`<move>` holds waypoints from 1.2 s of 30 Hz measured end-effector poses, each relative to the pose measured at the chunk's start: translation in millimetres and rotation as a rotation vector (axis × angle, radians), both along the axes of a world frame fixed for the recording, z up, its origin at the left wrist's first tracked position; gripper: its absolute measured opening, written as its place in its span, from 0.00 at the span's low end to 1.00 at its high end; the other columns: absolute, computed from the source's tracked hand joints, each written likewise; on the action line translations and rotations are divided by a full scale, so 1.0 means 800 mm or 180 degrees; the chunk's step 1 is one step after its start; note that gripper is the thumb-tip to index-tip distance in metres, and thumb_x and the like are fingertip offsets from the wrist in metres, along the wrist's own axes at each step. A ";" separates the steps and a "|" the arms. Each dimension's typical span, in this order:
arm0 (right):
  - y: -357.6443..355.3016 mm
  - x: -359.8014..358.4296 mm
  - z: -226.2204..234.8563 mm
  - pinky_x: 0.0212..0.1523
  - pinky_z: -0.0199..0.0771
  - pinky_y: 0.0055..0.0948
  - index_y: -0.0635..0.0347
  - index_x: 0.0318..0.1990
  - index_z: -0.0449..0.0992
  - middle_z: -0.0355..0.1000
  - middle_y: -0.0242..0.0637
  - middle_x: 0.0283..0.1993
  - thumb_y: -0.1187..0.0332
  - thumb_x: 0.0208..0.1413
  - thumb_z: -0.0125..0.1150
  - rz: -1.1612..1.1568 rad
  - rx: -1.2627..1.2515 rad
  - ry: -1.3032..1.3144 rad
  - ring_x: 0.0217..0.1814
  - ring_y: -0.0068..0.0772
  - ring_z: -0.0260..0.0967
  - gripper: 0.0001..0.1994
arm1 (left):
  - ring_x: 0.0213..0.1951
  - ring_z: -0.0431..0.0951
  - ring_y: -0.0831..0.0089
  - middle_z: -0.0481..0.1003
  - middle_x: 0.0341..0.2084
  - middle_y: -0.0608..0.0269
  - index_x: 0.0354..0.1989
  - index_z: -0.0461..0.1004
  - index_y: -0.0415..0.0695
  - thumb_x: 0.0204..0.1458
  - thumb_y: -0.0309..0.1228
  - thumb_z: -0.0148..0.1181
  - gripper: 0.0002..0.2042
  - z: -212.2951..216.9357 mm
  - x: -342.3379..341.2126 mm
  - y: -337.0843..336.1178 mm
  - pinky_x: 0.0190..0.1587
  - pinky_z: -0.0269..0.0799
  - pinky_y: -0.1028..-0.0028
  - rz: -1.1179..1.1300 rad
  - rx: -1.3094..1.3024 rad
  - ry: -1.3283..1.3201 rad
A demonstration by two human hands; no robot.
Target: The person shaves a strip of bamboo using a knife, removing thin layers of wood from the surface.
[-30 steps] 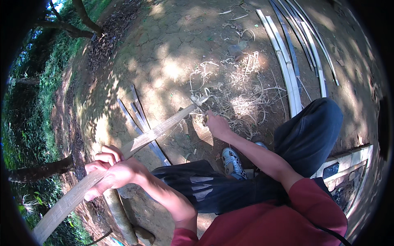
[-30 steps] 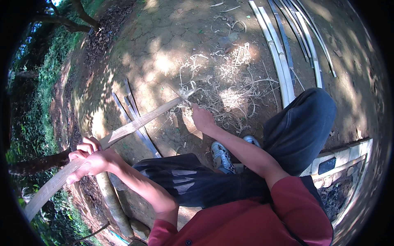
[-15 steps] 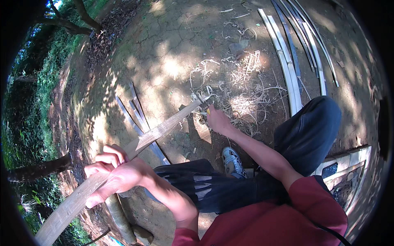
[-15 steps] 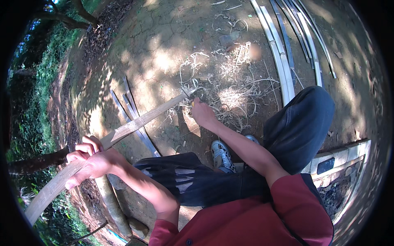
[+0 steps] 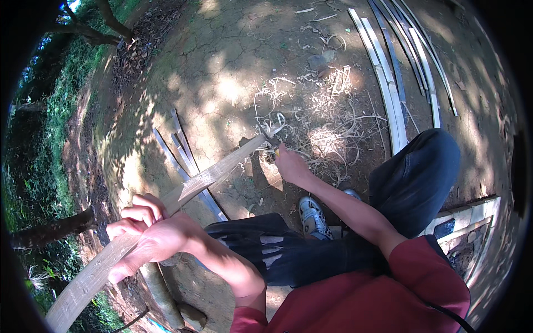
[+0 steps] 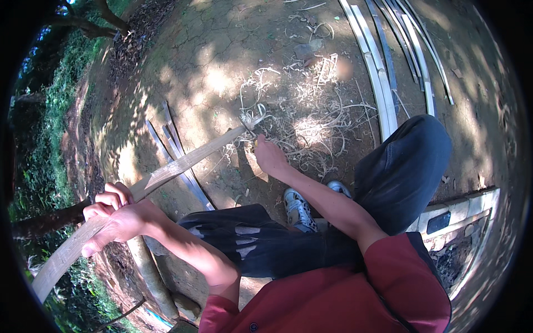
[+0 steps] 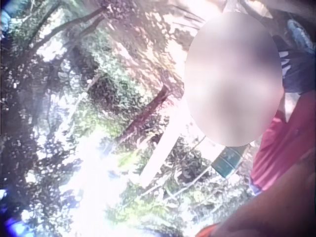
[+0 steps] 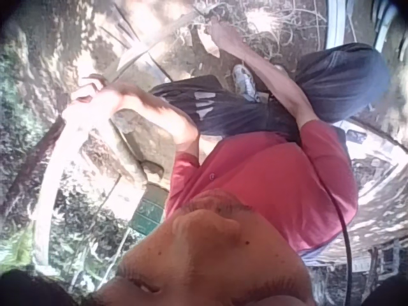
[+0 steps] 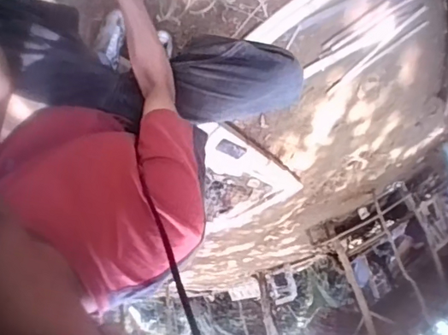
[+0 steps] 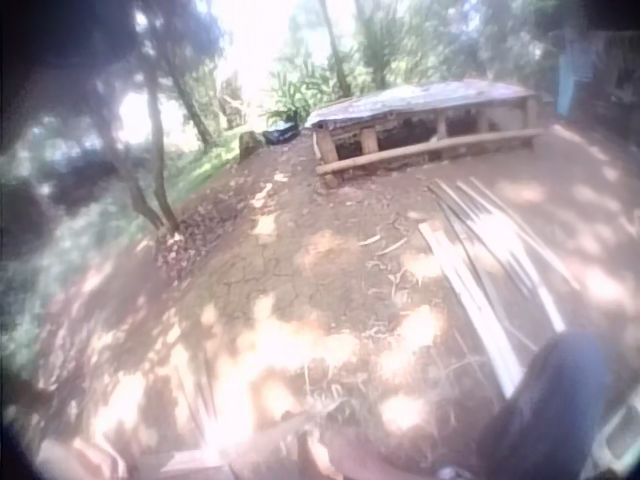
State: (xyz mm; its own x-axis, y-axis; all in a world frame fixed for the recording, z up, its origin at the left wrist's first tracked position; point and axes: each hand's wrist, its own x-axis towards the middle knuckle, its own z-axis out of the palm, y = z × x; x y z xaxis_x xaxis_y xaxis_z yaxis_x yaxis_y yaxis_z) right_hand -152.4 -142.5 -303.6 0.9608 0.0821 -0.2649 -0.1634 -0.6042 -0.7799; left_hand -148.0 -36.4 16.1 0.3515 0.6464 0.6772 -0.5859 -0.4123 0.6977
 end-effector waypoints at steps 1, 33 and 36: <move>0.002 0.005 0.020 0.32 0.72 0.53 0.70 0.45 0.59 0.72 0.57 0.25 0.72 0.57 0.44 0.0071 0.0058 -0.0083 0.31 0.60 0.73 0.12 | 0.13 0.39 0.79 0.43 0.08 0.71 0.18 0.45 0.49 0.45 0.76 0.29 0.36 0.000 0.004 0.005 0.13 0.36 0.79 0.0058 0.0042 -0.0030; -0.004 0.000 -0.002 0.31 0.73 0.52 0.68 0.46 0.59 0.72 0.56 0.24 0.72 0.57 0.45 0.0135 -0.0174 0.0015 0.29 0.58 0.73 0.11 | 0.10 0.42 0.78 0.44 0.07 0.69 0.19 0.45 0.50 0.44 0.77 0.22 0.36 0.002 0.016 0.007 0.11 0.37 0.78 0.0192 0.0103 0.0111; 0.005 0.005 0.071 0.27 0.67 0.54 0.68 0.46 0.58 0.69 0.53 0.18 0.69 0.59 0.47 0.0156 0.0408 -0.0541 0.24 0.61 0.69 0.13 | 0.10 0.43 0.78 0.44 0.07 0.69 0.19 0.45 0.50 0.44 0.77 0.22 0.36 0.001 0.012 0.011 0.11 0.36 0.78 0.0061 0.0176 0.0097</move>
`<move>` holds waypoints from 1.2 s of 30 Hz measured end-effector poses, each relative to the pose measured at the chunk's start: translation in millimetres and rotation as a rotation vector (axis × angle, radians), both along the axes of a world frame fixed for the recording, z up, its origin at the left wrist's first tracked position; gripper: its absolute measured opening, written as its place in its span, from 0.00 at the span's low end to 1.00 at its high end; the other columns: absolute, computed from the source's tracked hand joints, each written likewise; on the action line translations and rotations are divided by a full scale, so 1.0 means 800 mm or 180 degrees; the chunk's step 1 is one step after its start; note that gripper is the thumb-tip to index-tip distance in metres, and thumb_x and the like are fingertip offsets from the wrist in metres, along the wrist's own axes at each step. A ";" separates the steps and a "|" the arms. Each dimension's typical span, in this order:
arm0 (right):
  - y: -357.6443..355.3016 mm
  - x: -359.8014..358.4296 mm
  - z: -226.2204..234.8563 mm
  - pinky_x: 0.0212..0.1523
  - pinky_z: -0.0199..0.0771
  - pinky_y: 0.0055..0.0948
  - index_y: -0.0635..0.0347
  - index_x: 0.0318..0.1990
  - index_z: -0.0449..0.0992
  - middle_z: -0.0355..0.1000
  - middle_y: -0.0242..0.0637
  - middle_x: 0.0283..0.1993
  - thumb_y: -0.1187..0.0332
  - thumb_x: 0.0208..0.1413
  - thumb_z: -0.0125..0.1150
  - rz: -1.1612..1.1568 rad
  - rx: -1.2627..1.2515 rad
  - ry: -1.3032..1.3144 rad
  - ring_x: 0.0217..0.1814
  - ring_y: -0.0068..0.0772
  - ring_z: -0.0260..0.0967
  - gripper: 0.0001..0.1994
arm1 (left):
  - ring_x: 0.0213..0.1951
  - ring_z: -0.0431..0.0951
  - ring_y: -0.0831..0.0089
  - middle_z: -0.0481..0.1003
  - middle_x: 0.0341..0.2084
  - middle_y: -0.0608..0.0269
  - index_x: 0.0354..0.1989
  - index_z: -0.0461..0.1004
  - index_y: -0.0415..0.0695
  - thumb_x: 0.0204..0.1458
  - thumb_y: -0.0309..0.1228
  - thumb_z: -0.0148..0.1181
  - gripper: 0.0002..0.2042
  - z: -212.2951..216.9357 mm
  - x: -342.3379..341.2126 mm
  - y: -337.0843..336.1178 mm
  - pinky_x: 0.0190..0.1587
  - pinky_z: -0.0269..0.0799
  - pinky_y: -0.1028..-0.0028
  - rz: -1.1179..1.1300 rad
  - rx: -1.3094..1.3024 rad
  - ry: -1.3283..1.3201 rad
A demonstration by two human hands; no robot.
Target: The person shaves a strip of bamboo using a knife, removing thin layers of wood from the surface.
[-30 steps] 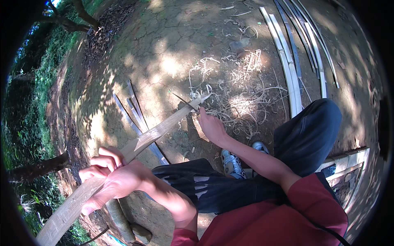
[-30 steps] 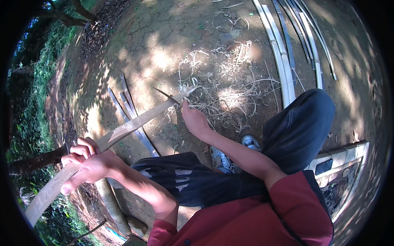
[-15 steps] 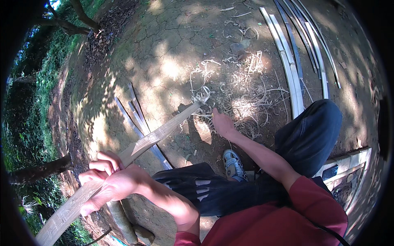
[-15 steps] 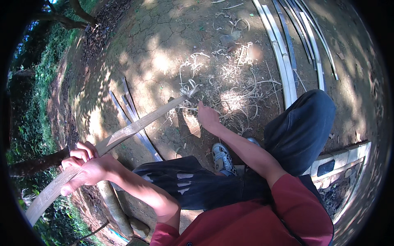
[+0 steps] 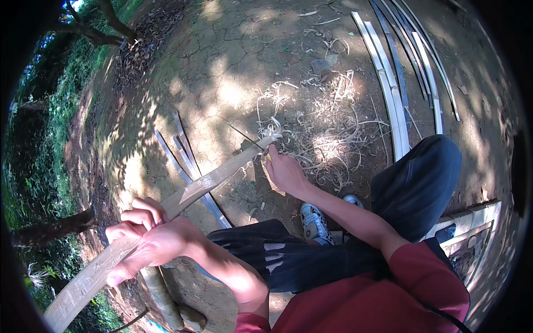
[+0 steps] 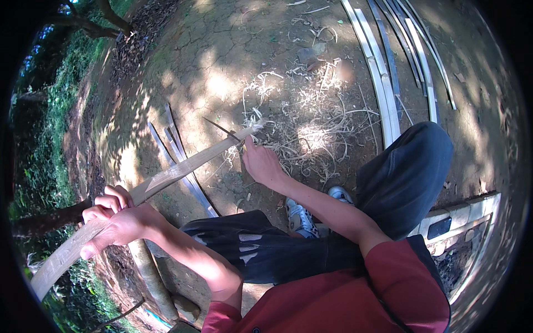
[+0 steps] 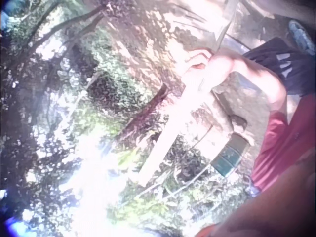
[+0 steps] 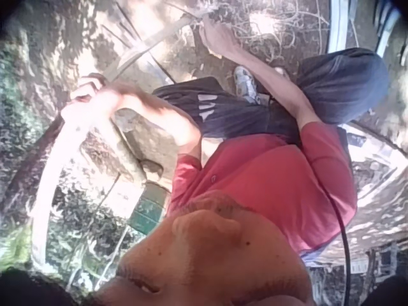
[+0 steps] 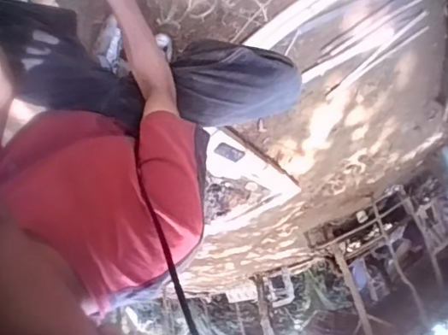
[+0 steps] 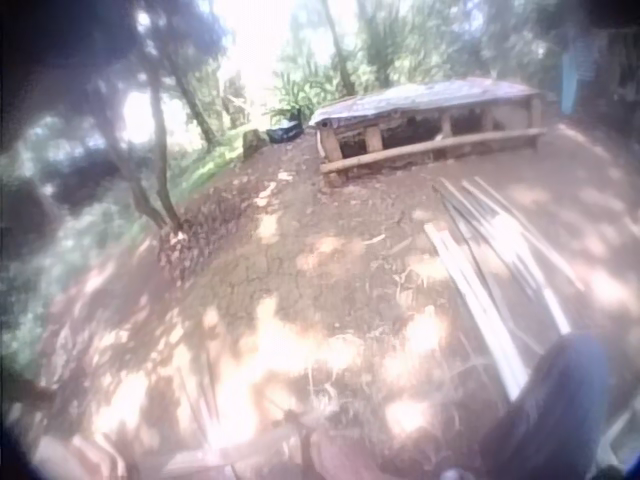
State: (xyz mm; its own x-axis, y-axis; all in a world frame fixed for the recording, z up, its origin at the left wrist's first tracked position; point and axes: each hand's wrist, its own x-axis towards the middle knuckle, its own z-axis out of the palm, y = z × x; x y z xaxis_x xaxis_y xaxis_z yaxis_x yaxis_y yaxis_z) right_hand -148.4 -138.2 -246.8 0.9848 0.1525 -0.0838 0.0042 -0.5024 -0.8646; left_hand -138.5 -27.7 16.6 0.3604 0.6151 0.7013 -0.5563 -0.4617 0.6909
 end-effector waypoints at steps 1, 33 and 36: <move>0.000 -0.003 0.006 0.27 0.67 0.54 0.68 0.46 0.58 0.69 0.53 0.19 0.68 0.59 0.47 0.0004 0.0024 0.0066 0.24 0.61 0.69 0.13 | 0.10 0.43 0.78 0.44 0.07 0.69 0.19 0.45 0.50 0.44 0.76 0.22 0.36 -0.002 0.001 0.003 0.11 0.36 0.78 0.0035 0.0006 0.0018; -0.011 0.023 -0.101 0.40 0.71 0.52 0.70 0.43 0.61 0.73 0.59 0.29 0.69 0.58 0.46 -0.0129 -0.0656 0.0912 0.35 0.60 0.73 0.12 | 0.09 0.44 0.76 0.45 0.06 0.68 0.18 0.46 0.50 0.45 0.76 0.25 0.36 -0.003 0.000 0.021 0.10 0.37 0.77 0.0038 -0.0022 -0.0009; -0.008 0.026 -0.031 0.35 0.69 0.55 0.74 0.43 0.60 0.71 0.60 0.25 0.69 0.57 0.47 -0.0088 -0.0196 0.0603 0.30 0.63 0.71 0.14 | 0.09 0.44 0.77 0.46 0.06 0.68 0.18 0.45 0.50 0.45 0.76 0.24 0.35 0.000 -0.004 0.027 0.10 0.37 0.77 0.0091 -0.0050 -0.0057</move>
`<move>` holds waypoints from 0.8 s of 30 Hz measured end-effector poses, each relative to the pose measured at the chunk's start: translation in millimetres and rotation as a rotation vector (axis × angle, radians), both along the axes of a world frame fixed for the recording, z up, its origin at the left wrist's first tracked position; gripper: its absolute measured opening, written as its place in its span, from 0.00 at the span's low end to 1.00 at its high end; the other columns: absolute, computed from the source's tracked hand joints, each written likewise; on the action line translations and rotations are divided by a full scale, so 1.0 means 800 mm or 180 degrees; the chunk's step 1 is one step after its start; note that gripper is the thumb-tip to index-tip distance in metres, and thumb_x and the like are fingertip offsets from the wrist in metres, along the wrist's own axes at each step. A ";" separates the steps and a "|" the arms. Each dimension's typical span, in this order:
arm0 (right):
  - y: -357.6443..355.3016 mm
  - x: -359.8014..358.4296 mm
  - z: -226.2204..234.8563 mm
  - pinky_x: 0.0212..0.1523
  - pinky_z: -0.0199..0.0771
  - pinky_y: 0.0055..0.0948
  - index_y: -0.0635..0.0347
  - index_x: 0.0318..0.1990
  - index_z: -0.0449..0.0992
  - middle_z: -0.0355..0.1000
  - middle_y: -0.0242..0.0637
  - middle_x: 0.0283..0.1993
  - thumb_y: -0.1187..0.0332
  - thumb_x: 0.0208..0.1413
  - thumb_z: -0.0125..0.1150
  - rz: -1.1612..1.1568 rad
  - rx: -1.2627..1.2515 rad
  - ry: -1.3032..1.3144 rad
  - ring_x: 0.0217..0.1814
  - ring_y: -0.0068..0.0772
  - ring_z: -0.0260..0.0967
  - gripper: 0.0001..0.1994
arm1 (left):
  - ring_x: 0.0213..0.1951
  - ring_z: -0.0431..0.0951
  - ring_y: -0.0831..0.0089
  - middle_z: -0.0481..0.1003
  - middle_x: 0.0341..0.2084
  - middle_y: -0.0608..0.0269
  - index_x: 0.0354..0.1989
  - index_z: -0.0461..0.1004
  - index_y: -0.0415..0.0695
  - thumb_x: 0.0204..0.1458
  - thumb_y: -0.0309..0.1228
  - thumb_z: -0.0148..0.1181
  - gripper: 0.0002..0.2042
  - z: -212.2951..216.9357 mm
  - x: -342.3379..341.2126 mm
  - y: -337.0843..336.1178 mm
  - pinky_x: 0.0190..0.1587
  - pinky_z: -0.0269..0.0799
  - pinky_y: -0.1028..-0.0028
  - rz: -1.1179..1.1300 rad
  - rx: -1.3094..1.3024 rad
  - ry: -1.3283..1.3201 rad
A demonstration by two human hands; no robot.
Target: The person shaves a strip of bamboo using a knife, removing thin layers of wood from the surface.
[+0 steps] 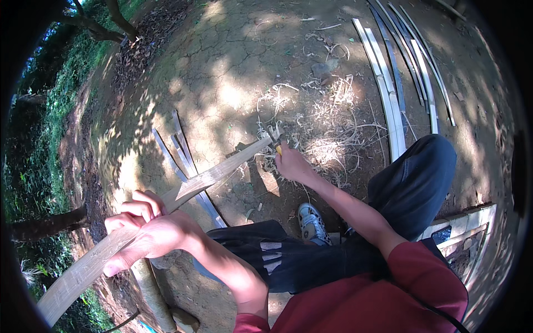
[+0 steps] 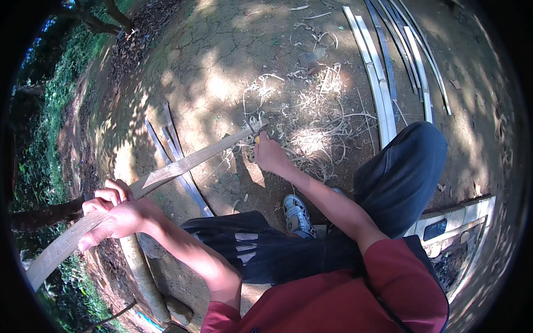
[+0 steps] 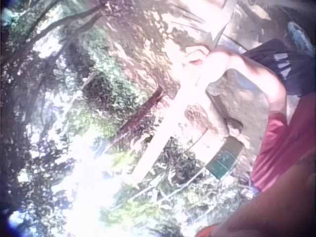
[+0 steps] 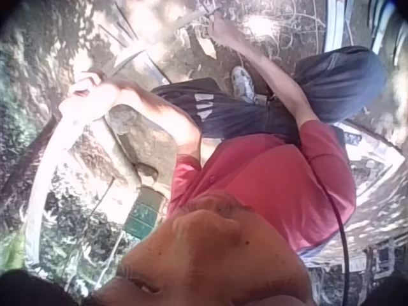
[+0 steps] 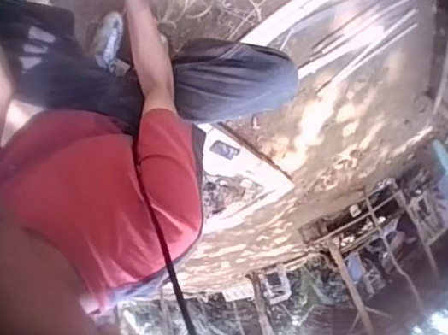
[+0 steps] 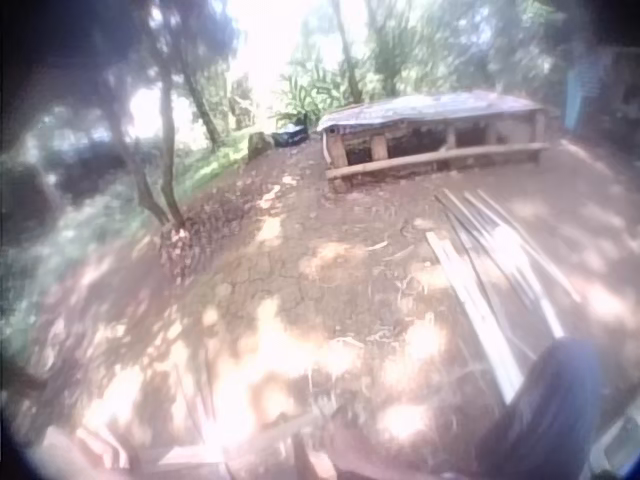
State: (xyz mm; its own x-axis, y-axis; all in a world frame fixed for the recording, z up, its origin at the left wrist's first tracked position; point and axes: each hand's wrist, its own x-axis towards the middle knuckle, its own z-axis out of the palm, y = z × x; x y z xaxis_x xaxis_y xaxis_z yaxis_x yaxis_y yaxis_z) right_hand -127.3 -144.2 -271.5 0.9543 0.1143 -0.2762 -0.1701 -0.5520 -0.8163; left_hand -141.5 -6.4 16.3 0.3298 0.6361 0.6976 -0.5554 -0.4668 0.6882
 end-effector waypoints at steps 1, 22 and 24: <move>-0.005 -0.009 0.014 0.34 0.69 0.55 0.74 0.44 0.60 0.71 0.60 0.24 0.68 0.57 0.47 -0.0025 0.0076 -0.0045 0.29 0.63 0.71 0.15 | 0.09 0.44 0.77 0.46 0.06 0.68 0.18 0.45 0.50 0.46 0.76 0.23 0.35 -0.002 0.002 -0.004 0.10 0.37 0.78 -0.0004 -0.0008 0.0012; -0.014 -0.013 -0.001 0.26 0.67 0.55 0.72 0.45 0.58 0.69 0.59 0.20 0.69 0.60 0.46 -0.0286 0.0406 -0.0270 0.25 0.65 0.69 0.13 | 0.11 0.42 0.79 0.44 0.07 0.70 0.18 0.45 0.49 0.48 0.74 0.26 0.35 -0.001 0.016 -0.006 0.12 0.39 0.79 0.0255 -0.0074 -0.0060; -0.005 -0.025 0.023 0.26 0.66 0.55 0.71 0.47 0.57 0.69 0.58 0.20 0.69 0.60 0.46 -0.0113 0.0426 -0.0275 0.25 0.65 0.69 0.14 | 0.12 0.42 0.79 0.44 0.07 0.71 0.17 0.46 0.49 0.49 0.73 0.30 0.34 0.000 0.019 -0.003 0.11 0.39 0.79 0.0348 -0.0071 -0.0191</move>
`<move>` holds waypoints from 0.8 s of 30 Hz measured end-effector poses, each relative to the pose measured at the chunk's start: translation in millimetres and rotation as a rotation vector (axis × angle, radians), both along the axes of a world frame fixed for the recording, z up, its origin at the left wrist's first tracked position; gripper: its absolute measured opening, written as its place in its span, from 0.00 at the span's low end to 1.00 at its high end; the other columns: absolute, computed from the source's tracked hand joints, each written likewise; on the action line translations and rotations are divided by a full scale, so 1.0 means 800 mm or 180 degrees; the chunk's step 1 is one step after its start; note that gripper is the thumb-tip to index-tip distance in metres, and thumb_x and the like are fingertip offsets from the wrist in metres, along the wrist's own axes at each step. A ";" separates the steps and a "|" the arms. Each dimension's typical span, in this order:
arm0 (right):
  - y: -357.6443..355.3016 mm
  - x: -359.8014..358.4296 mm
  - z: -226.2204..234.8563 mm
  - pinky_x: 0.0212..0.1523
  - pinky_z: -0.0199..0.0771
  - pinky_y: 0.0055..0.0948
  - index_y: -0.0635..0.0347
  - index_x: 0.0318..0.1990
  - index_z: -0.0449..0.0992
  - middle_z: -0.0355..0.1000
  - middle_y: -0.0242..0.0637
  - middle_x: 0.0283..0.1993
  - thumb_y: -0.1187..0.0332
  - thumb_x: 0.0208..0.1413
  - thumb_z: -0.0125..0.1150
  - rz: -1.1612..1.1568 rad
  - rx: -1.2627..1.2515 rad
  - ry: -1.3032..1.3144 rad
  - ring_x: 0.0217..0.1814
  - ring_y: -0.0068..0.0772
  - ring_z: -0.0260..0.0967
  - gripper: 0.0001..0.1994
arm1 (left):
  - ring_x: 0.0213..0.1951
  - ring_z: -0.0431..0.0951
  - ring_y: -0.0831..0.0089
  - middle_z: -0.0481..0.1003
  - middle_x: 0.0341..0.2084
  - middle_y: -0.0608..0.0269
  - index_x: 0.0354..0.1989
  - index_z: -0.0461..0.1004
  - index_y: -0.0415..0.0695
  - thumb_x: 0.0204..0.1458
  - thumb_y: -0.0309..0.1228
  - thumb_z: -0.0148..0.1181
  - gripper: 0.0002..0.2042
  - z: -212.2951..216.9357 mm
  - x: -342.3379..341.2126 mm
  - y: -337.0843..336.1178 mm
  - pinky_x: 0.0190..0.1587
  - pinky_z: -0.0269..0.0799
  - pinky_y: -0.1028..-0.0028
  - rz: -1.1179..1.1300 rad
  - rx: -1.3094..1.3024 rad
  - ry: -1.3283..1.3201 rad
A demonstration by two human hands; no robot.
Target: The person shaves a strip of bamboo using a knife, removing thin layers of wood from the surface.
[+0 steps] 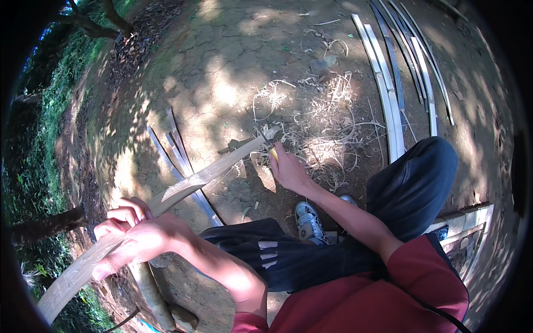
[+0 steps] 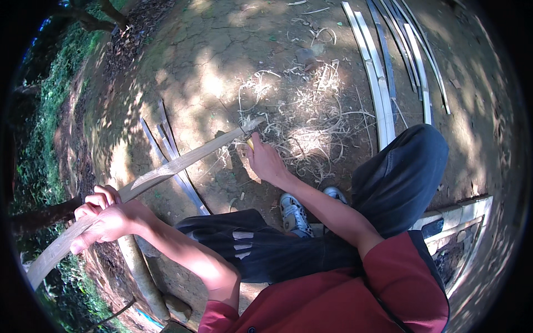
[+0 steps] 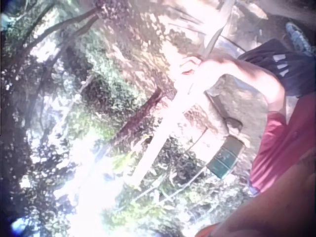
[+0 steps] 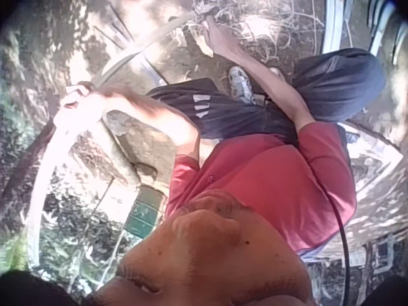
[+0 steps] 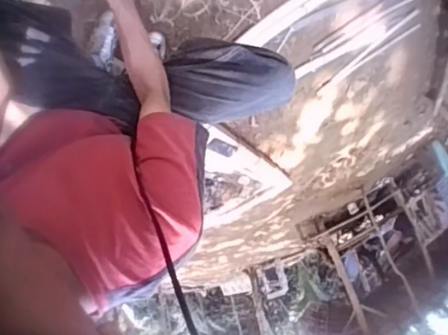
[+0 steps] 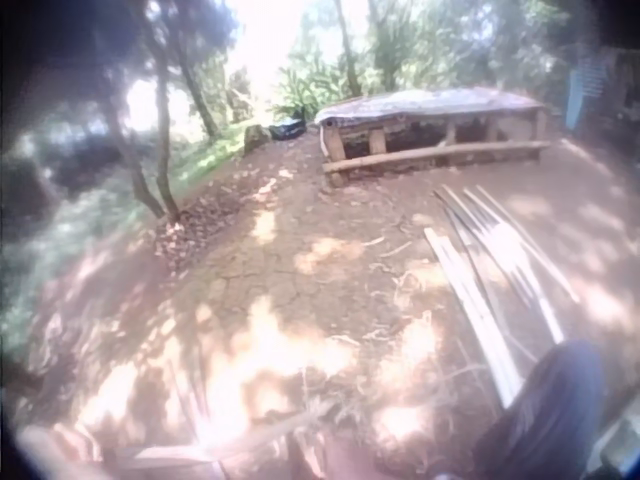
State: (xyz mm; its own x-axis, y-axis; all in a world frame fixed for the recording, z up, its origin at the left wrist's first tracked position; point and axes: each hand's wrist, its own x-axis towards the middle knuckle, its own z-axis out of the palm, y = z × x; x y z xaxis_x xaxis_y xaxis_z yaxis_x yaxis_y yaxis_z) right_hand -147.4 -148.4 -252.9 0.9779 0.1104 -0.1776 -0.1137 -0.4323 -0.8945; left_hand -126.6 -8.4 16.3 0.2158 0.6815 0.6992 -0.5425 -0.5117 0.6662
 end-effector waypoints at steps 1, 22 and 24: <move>0.005 -0.007 0.004 0.26 0.66 0.55 0.71 0.47 0.57 0.68 0.58 0.19 0.68 0.61 0.47 0.0047 0.0030 -0.0037 0.24 0.65 0.69 0.15 | 0.11 0.42 0.79 0.44 0.07 0.70 0.17 0.47 0.49 0.50 0.72 0.31 0.34 0.000 0.001 0.005 0.11 0.39 0.79 -0.0025 0.0007 -0.0016; 0.002 0.007 -0.106 0.30 0.71 0.54 0.66 0.44 0.62 0.72 0.55 0.24 0.69 0.58 0.49 0.0122 -0.0700 0.0058 0.29 0.63 0.72 0.11 | 0.12 0.45 0.76 0.51 0.07 0.66 0.16 0.53 0.48 0.48 0.73 0.33 0.35 0.002 -0.009 0.037 0.12 0.42 0.77 -0.0536 0.0234 0.0098; -0.017 0.016 -0.126 0.30 0.71 0.53 0.66 0.44 0.62 0.72 0.54 0.23 0.69 0.57 0.49 0.0080 -0.0938 0.0193 0.29 0.63 0.71 0.11 | 0.12 0.45 0.76 0.50 0.07 0.66 0.16 0.53 0.48 0.48 0.73 0.34 0.35 -0.006 -0.003 0.032 0.12 0.43 0.77 -0.0588 0.0124 0.0119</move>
